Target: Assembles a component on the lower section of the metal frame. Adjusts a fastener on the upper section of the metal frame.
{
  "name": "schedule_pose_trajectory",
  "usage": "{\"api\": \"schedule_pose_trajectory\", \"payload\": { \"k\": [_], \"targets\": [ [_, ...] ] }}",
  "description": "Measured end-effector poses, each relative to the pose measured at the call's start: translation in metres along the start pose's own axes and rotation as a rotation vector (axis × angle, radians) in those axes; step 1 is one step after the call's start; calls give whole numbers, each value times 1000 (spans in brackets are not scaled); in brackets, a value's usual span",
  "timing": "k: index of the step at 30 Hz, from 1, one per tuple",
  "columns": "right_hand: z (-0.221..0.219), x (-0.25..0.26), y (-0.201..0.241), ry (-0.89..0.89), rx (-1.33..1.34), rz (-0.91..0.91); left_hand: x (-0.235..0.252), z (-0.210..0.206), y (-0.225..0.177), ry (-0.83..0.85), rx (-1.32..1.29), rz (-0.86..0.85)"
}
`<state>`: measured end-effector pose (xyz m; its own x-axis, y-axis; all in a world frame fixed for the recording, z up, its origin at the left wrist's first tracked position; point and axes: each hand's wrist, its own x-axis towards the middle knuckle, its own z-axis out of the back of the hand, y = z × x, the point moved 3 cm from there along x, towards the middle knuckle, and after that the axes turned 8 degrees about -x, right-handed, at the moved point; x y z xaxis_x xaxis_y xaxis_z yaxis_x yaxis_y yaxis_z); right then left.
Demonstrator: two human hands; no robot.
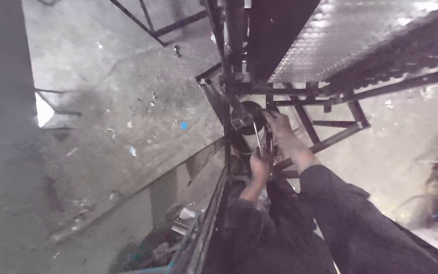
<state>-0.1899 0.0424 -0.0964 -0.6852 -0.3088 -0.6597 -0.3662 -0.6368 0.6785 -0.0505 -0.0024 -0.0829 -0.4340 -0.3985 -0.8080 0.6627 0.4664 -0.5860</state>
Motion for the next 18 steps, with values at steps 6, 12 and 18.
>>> {"api": "schedule_pose_trajectory", "payload": {
  "k": [6, 12, 18],
  "targets": [
    [-2, 12, 10, -32, 40, -47, 1, 4, 3, -8, 61, -35],
    [0, 1, -1, 7, 0, -30, 1, 8, 2, -20, 59, -32],
    [-1, -1, 7, 4, -3, -36, 0, 11, 1, -19, 108, -37]
  ]
}}
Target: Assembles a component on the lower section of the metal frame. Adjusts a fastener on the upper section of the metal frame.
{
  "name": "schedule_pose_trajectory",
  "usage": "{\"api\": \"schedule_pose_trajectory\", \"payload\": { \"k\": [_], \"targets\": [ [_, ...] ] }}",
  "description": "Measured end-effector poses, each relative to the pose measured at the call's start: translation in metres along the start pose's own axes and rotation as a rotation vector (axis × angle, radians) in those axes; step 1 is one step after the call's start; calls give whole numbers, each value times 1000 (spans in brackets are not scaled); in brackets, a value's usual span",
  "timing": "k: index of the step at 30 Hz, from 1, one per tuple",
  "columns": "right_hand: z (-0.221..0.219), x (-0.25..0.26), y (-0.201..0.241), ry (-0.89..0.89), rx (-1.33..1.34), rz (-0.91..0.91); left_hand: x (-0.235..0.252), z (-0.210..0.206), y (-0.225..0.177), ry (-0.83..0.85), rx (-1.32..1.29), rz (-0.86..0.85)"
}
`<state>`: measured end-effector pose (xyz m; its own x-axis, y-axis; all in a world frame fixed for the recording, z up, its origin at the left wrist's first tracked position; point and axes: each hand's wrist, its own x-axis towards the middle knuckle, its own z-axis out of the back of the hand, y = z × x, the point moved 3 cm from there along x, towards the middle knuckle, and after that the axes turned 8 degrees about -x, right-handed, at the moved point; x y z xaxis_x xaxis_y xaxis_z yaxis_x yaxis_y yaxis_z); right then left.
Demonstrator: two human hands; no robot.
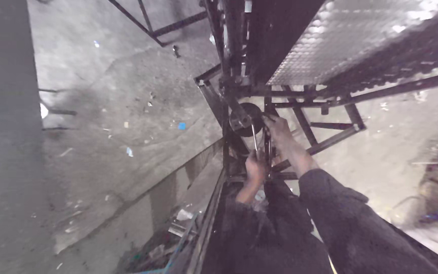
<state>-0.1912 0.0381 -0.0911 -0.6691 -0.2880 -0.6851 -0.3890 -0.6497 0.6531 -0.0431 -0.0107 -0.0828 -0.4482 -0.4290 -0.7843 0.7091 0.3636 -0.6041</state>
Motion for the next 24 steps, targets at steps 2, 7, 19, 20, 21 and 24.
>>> {"api": "schedule_pose_trajectory", "payload": {
  "k": [2, 7, 19, 20, 21, 24],
  "targets": [
    [0, -2, 0, 11, -6, 4, 0, 1, 0, 2, 23, 6],
    [-4, 6, 2, -35, 77, -14, -2, 4, -2, 7, 71, -8],
    [45, -112, 16, -359, -120, 220, -2, 3, 3, 32, 181, -35],
    [51, -119, 29, -396, -144, 262, -3, 2, 2, 27, 176, -48],
    [56, -116, 42, -420, -176, 303, 0, 1, -3, 25, 163, -53],
    [60, -92, 62, -412, -195, 411, 0, 2, 1, 20, 115, -54]
  ]
}}
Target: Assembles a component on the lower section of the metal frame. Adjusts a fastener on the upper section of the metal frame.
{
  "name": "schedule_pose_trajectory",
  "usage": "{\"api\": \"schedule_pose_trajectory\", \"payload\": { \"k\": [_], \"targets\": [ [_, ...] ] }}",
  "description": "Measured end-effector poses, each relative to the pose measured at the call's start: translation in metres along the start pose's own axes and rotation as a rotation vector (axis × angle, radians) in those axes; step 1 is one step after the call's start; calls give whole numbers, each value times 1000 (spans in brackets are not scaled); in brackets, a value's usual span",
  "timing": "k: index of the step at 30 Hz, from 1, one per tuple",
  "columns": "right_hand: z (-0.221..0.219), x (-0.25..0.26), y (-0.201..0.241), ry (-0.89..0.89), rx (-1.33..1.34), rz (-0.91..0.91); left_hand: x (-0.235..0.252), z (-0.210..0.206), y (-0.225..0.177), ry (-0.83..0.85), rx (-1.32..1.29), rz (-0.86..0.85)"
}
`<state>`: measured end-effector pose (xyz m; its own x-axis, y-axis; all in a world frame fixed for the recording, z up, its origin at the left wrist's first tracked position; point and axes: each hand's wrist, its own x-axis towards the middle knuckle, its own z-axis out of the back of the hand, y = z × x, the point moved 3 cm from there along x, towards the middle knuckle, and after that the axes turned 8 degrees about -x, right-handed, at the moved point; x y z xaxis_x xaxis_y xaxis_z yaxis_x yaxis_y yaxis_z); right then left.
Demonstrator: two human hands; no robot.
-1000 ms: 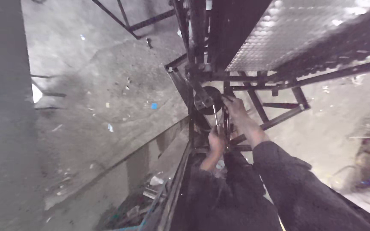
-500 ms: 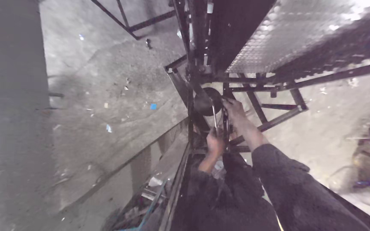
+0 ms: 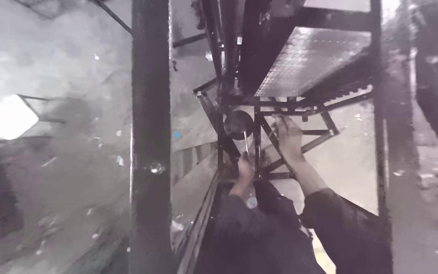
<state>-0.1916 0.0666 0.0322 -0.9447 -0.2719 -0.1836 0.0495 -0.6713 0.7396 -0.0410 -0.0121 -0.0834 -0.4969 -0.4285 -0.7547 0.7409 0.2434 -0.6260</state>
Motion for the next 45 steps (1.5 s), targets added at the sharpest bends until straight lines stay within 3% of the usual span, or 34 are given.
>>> {"api": "schedule_pose_trajectory", "payload": {
  "k": [4, 7, 11, 18, 27, 38, 45],
  "targets": [
    [-33, 34, -4, -72, 41, 128, 1, 1, 3, 8, -6, -10],
    [-51, 30, -17, 14, -13, 208, 3, 1, 4, 15, -42, -1],
    [-67, 35, -24, -49, -10, 217, 2, 3, 2, 15, -39, 24],
    [-69, 34, -21, 37, -87, 226, 4, 3, 1, 22, -3, 54],
    [-68, 34, -7, 89, -196, 381, 3, 3, 1, 2, -3, 4],
    [-83, 33, -23, 167, -344, 409, 6, 3, 4, 25, 19, 13],
    [-85, 39, -29, 173, -423, 336, 5, 4, 0, 19, 41, 27]
  ]
}}
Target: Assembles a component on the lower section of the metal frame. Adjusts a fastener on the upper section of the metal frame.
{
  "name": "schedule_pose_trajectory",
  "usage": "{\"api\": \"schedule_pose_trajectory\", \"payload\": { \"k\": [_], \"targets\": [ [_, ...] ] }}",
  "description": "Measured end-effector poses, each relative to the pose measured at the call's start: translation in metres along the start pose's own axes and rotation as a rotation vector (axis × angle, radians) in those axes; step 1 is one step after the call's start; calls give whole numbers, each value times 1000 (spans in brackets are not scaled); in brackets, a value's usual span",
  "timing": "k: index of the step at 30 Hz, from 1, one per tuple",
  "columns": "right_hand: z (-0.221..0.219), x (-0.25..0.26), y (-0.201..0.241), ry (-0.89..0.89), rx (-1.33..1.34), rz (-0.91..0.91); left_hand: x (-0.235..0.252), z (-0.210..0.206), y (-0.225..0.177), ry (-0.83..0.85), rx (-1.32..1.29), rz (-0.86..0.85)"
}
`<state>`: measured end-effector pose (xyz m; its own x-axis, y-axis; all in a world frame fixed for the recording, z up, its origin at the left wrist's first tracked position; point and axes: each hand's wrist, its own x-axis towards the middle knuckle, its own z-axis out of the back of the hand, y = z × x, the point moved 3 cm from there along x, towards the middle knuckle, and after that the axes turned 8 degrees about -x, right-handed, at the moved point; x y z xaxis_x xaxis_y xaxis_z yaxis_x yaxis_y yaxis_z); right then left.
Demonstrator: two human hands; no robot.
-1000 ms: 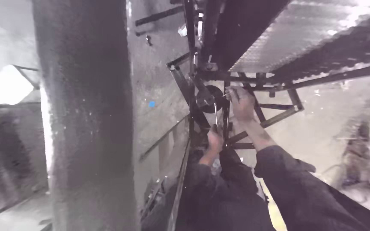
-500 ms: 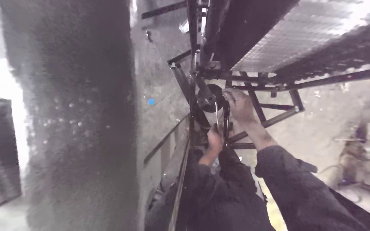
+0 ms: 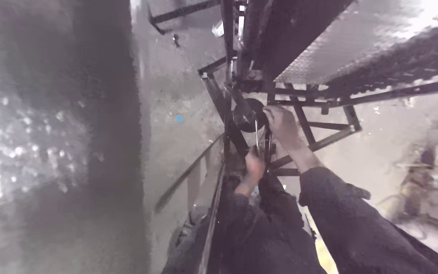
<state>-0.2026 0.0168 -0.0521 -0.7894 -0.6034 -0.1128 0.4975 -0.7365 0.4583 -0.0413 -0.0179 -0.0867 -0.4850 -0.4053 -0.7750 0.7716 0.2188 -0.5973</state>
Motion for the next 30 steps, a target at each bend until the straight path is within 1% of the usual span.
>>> {"api": "schedule_pose_trajectory", "payload": {
  "k": [4, 8, 12, 15, 17, 19, 23, 26, 28, 30],
  "targets": [
    [1, 5, 3, 22, -66, -55, 0, -1, 0, 7, 9, 5],
    [2, 8, 5, 25, -102, -63, -1, 0, 1, -6, -25, 8],
    [5, 12, 7, 71, -84, -103, -1, -1, 0, -6, -47, 9],
    [1, 11, 6, 50, -49, -35, 0, 1, 0, -2, -59, 26],
    [-1, 8, 5, 1, -34, 16, -1, -1, 2, -3, -66, 15],
    [-3, 6, 4, -37, -30, 11, -2, -1, 2, 4, -63, 20],
    [-1, 7, 5, -40, 15, 2, 0, 0, 1, 12, -65, 40],
    [-4, -3, -1, -62, 59, 40, -3, -1, 1, 0, -73, 34],
    [-3, 0, -4, -58, 75, 61, -2, 0, 0, -16, -79, 18],
    [2, -1, -4, -29, 68, 41, -4, -1, -1, 0, -55, 25]
  ]
}}
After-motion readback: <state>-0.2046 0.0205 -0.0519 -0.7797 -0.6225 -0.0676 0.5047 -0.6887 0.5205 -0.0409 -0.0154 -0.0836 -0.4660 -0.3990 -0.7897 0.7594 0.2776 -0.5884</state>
